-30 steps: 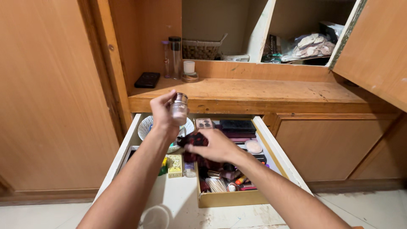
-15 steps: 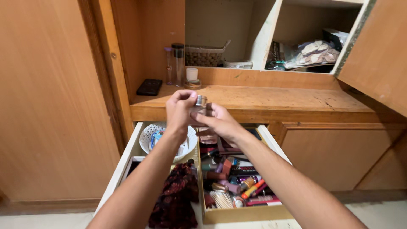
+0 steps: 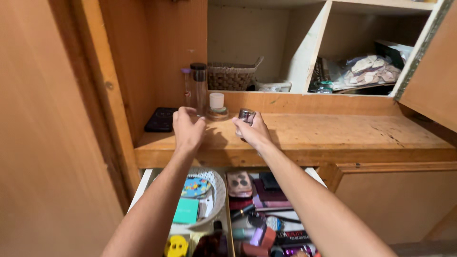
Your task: The person wipes several cosmetic containers and bottles with a patterned cloth, then places them on the vanity shelf. The person handles a candle, a tall clear bottle, a small jar, and a green-lidded container, wiping each before setting it down.
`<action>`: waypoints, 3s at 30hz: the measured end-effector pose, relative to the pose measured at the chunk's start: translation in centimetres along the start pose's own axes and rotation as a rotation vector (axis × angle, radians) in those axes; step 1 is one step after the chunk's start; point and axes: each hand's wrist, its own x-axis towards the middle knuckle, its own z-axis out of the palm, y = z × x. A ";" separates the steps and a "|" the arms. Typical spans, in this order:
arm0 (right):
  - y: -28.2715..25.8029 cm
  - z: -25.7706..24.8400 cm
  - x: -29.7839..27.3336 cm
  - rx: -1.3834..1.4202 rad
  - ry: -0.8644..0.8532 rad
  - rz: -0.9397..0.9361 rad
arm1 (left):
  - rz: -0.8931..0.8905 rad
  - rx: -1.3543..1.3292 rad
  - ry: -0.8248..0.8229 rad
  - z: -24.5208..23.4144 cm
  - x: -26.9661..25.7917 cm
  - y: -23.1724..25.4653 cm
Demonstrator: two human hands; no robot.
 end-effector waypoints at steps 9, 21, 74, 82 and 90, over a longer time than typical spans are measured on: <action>2.1 2.7 6.5 -0.109 -0.115 0.019 | -0.214 0.158 -0.088 4.8 5.1 -5.1; 3.8 3.5 9.9 -0.142 -0.134 0.111 | -0.410 0.204 -0.155 6.5 8.8 -5.2; 4.6 4.3 9.7 -0.100 -0.050 -0.056 | -0.089 0.299 0.063 6.7 7.6 -7.1; 3.3 3.7 9.2 -0.510 0.018 0.095 | -0.053 0.202 -0.314 6.1 6.3 -4.1; 6.1 4.0 11.1 -0.360 0.149 0.010 | -0.025 0.230 -0.388 5.8 6.4 -3.5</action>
